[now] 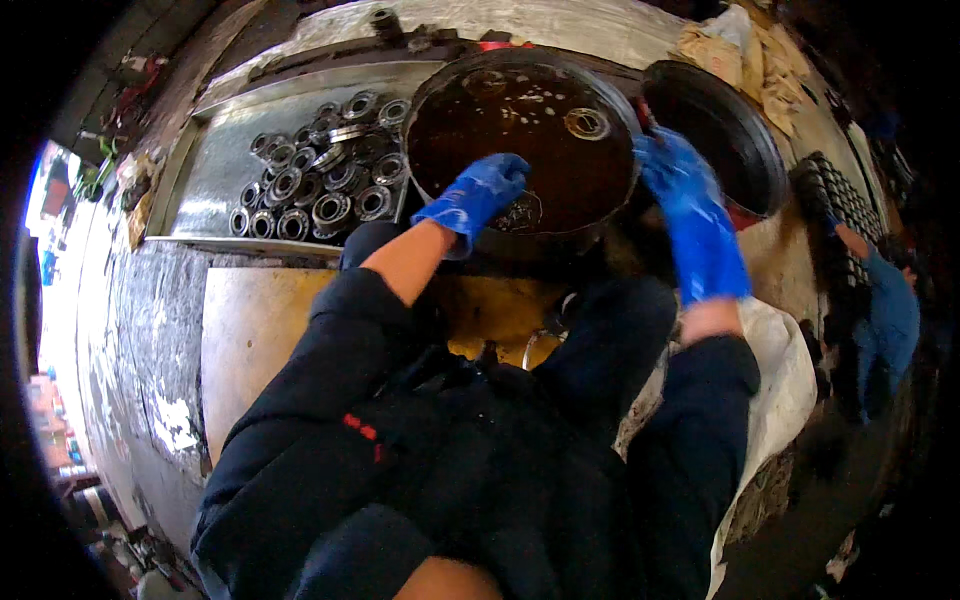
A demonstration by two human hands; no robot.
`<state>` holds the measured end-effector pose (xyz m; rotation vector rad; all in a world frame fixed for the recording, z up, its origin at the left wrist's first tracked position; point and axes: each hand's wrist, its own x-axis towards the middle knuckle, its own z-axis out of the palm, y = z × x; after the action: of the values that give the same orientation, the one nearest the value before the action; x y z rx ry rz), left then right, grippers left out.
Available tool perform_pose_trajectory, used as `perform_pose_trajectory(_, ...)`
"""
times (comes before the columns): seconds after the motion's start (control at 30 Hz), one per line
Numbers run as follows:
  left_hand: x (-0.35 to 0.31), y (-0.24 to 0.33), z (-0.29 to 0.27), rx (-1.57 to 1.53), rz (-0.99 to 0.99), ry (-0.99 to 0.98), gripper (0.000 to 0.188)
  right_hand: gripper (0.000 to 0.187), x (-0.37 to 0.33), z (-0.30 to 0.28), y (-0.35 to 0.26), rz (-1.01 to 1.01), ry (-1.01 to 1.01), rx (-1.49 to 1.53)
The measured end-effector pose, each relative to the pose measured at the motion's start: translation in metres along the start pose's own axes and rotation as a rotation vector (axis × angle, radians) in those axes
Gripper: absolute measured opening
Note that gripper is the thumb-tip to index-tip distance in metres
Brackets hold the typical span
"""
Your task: The person repeatedly dips metal bearings into a dark liquid in a bucket, rubs them by hand, and places them into a metal tray. The process is repeated for multiple bearings throughout the clip.
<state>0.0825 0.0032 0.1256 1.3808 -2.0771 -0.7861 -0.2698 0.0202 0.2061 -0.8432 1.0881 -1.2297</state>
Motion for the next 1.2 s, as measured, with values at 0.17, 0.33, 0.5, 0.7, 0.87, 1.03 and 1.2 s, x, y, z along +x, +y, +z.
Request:
perform_pose_trajectory(0.17, 0.007, 0.023, -0.051, -0.667, -0.071, -0.034, 0.026, 0.025, 0.065, 0.080, 0.082, -0.071, -0.096, -1.042)
perform_pose_trajectory(0.33, 0.009, -0.009, -0.104, -1.107, -0.217, 0.102, 0.028, 0.052, 0.071, 0.137, 0.147, 0.182, -0.369, -1.197)
perform_pose_trajectory(0.5, 0.037, -0.044, -0.100, -1.307, -0.318, 0.263, 0.033, 0.079, 0.092, 0.125, 0.194, 0.085, -0.292, -1.405)
perform_pose_trajectory(0.7, 0.066, -0.062, -0.131, -1.460, -0.403, 0.382, 0.042, 0.088, 0.136, 0.176, 0.195, 0.141, -0.172, -1.509)
perform_pose_trajectory(0.87, 0.085, -0.076, -0.145, -1.669, -0.481, 0.514, 0.045, 0.078, 0.184, 0.204, 0.204, 0.181, -0.175, -1.597)
perform_pose_trajectory(1.03, 0.095, -0.074, -0.143, -1.710, -0.530, 0.527, 0.044, 0.064, 0.224, 0.193, 0.201, 0.196, -0.460, -1.620)
perform_pose_trajectory(1.2, 0.091, -0.078, -0.141, -1.727, -0.561, 0.524, 0.042, 0.071, 0.210, 0.193, 0.208, 0.359, -0.438, -1.592)
